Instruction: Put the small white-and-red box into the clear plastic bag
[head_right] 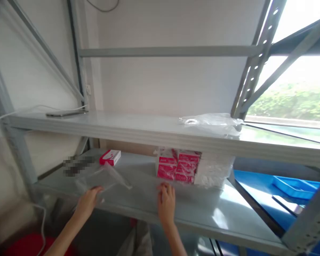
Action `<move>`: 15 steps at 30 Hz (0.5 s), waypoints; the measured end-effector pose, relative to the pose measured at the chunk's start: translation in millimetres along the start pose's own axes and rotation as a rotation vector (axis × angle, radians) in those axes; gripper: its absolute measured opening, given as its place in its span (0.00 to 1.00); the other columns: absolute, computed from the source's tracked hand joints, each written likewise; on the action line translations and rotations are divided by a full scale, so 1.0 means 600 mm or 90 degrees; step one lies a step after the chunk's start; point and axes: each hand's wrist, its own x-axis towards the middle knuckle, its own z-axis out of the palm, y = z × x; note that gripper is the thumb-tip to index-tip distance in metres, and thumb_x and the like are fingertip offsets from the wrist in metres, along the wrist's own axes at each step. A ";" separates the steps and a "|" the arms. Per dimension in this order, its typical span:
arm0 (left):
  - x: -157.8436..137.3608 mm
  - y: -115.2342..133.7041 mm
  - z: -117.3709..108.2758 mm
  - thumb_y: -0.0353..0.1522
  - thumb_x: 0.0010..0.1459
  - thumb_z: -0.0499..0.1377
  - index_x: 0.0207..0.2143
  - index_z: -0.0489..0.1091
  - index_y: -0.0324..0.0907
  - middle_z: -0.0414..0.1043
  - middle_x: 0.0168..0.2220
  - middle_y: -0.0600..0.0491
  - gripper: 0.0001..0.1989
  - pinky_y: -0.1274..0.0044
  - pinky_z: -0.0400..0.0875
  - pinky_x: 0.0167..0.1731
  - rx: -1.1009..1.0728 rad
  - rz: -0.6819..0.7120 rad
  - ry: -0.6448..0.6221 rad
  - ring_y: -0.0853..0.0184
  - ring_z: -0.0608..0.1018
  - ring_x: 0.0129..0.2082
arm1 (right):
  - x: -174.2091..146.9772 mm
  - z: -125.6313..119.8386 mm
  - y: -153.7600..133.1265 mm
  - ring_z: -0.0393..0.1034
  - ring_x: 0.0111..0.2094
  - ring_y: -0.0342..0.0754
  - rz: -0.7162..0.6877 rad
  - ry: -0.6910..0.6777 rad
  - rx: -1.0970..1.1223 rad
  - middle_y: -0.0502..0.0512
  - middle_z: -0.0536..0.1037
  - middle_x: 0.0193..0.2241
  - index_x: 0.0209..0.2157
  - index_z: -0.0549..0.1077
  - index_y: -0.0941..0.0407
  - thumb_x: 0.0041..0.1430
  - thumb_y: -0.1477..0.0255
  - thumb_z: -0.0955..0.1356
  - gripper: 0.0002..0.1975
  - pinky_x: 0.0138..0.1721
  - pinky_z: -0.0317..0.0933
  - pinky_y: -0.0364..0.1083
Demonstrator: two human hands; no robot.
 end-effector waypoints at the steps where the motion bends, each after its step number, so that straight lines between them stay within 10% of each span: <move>1: 0.003 0.007 -0.001 0.18 0.53 0.48 0.42 0.71 0.45 0.77 0.38 0.50 0.20 0.72 0.70 0.41 -0.035 -0.003 0.004 0.61 0.79 0.40 | -0.003 0.003 -0.034 0.64 0.44 0.54 -0.018 -0.035 0.007 0.58 0.71 0.43 0.37 0.71 0.53 0.57 0.79 0.59 0.12 0.44 0.61 0.54; 8: 0.014 0.138 -0.105 0.21 0.58 0.46 0.35 0.74 0.42 0.77 0.38 0.51 0.17 0.76 0.68 0.43 -0.122 0.138 -0.071 0.66 0.77 0.40 | 0.056 0.036 -0.222 0.52 0.61 0.57 -0.180 -0.302 -0.031 0.58 0.63 0.59 0.58 0.61 0.51 0.54 0.73 0.69 0.29 0.60 0.48 0.61; 15: 0.027 0.103 -0.145 0.18 0.54 0.46 0.37 0.76 0.43 0.76 0.41 0.52 0.22 0.75 0.66 0.48 -0.070 0.240 -0.136 0.67 0.75 0.44 | 0.063 0.012 -0.202 0.70 0.49 0.49 -0.026 -0.442 -0.003 0.58 0.74 0.49 0.52 0.71 0.54 0.51 0.90 0.57 0.30 0.51 0.60 0.48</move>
